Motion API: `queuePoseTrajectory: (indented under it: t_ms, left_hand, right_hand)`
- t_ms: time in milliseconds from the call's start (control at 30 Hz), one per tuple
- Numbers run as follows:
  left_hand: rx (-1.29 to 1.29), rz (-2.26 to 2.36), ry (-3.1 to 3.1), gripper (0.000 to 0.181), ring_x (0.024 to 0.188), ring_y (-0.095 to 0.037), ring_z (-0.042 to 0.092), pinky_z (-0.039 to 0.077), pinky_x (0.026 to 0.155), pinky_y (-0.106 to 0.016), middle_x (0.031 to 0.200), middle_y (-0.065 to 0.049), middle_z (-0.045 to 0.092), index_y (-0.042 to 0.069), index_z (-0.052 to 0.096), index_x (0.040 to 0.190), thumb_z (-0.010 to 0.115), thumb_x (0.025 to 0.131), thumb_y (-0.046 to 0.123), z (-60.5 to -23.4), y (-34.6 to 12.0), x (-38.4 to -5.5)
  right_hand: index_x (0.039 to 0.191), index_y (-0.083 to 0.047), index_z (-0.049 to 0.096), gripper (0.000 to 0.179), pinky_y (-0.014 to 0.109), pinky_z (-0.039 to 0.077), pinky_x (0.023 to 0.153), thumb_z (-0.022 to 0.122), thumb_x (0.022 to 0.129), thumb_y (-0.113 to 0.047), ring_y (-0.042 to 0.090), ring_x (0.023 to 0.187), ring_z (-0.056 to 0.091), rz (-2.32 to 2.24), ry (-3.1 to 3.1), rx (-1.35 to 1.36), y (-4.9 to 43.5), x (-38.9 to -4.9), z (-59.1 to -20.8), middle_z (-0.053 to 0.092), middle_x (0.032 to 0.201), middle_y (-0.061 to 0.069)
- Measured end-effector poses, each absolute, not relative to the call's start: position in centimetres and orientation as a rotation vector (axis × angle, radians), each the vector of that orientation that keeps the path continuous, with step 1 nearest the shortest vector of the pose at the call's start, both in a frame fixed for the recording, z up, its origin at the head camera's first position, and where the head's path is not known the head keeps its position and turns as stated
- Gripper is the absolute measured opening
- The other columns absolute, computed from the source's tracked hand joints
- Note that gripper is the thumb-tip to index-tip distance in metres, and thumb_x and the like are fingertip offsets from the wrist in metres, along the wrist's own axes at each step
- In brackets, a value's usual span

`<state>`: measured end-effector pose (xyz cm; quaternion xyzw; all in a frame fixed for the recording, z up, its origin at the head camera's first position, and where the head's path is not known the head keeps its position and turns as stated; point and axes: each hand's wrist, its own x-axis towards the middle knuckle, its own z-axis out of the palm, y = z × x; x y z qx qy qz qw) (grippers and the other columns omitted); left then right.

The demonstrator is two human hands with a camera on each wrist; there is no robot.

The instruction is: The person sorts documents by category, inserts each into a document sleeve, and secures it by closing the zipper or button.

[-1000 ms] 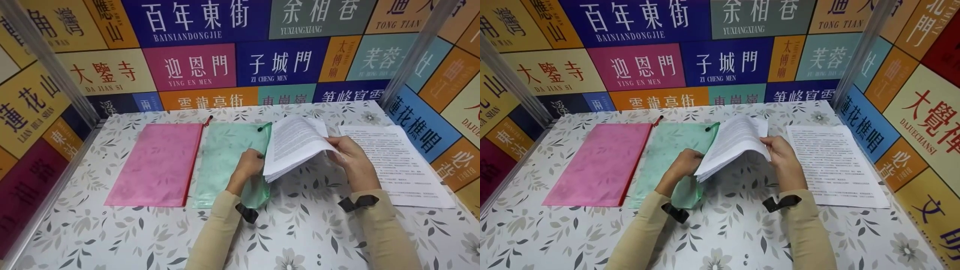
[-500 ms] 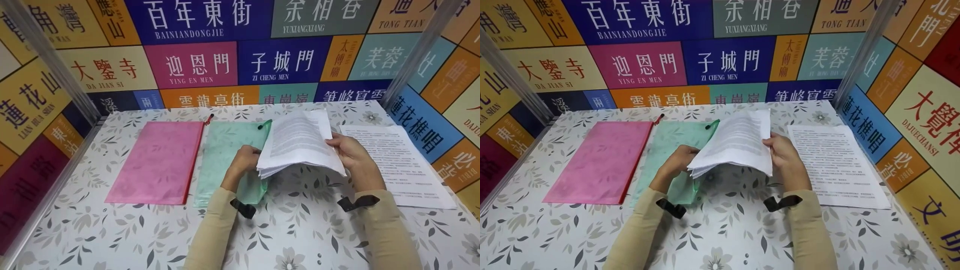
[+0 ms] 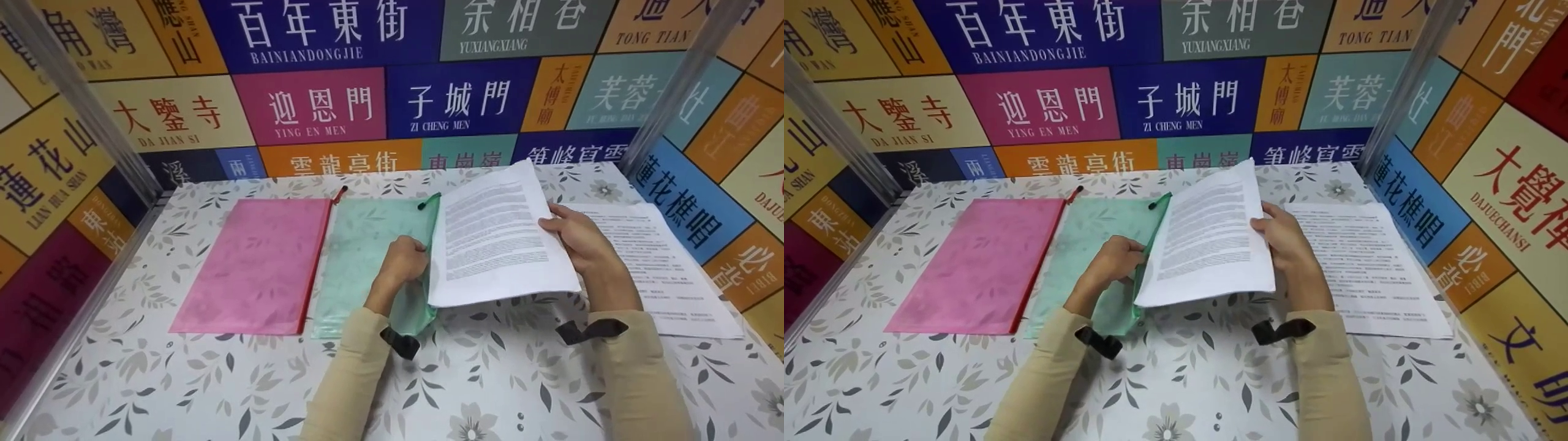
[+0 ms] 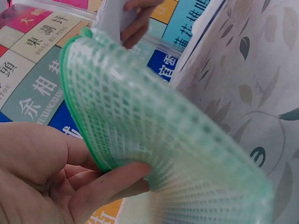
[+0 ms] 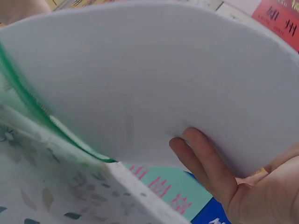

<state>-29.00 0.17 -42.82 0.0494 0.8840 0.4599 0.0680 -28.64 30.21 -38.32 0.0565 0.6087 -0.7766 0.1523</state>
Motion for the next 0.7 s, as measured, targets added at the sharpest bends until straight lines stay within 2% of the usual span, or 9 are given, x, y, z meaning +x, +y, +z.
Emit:
queuePoseTrajectory:
  t_ms: [233, 433, 567, 700]
  left_hand:
    - [0.211, 1.299, 2.714, 0.051, 0.044, -0.007, 0.013, 0.023, 0.040, -0.022, 0.052, 0.006, 0.015, 0.016, 0.023, 0.054, 0.052, 0.091, -0.003, -42.5, 0.7, -28.3]
    - [0.192, 1.219, 2.770, 0.053, 0.037, -0.009, 0.023, 0.033, 0.036, -0.022, 0.048, 0.005, 0.016, 0.017, 0.025, 0.053, 0.054, 0.095, 0.000, -42.3, 1.4, -27.8]
    - [0.186, 1.214, 2.837, 0.053, 0.039, -0.011, 0.028, 0.031, 0.038, -0.023, 0.047, 0.004, 0.022, 0.016, 0.027, 0.052, 0.053, 0.096, 0.001, -41.9, 1.9, -27.5]
    - [0.177, 1.248, 2.902, 0.050, 0.050, -0.012, 0.030, 0.028, 0.045, -0.024, 0.052, 0.003, 0.029, 0.016, 0.028, 0.056, 0.054, 0.096, 0.000, -41.3, 2.3, -27.3]
  right_hand:
    - [0.162, -0.010, 0.012, 0.066, 0.025, 0.059, 0.079, 0.045, 0.105, -0.013, 0.010, 0.094, 0.071, -2.158, 2.013, 0.094, 28.8, -27.5, -37.2, 0.064, 0.114, 0.000]
    - [0.161, -0.008, 0.013, 0.067, 0.028, 0.060, 0.079, 0.048, 0.103, -0.009, 0.012, 0.094, 0.072, -2.063, 2.085, 0.029, 27.2, -27.1, -37.2, 0.063, 0.117, 0.002]
    - [0.161, -0.008, 0.013, 0.077, 0.034, 0.061, 0.077, 0.055, 0.097, 0.000, 0.017, 0.091, 0.074, -1.946, 2.155, -0.029, 26.5, -26.9, -37.3, 0.066, 0.116, 0.006]
    - [0.161, -0.009, 0.014, 0.083, 0.038, 0.062, 0.077, 0.056, 0.091, 0.007, 0.018, 0.090, 0.073, -1.799, 2.261, -0.080, 26.2, -26.7, -37.2, 0.061, 0.125, 0.019]
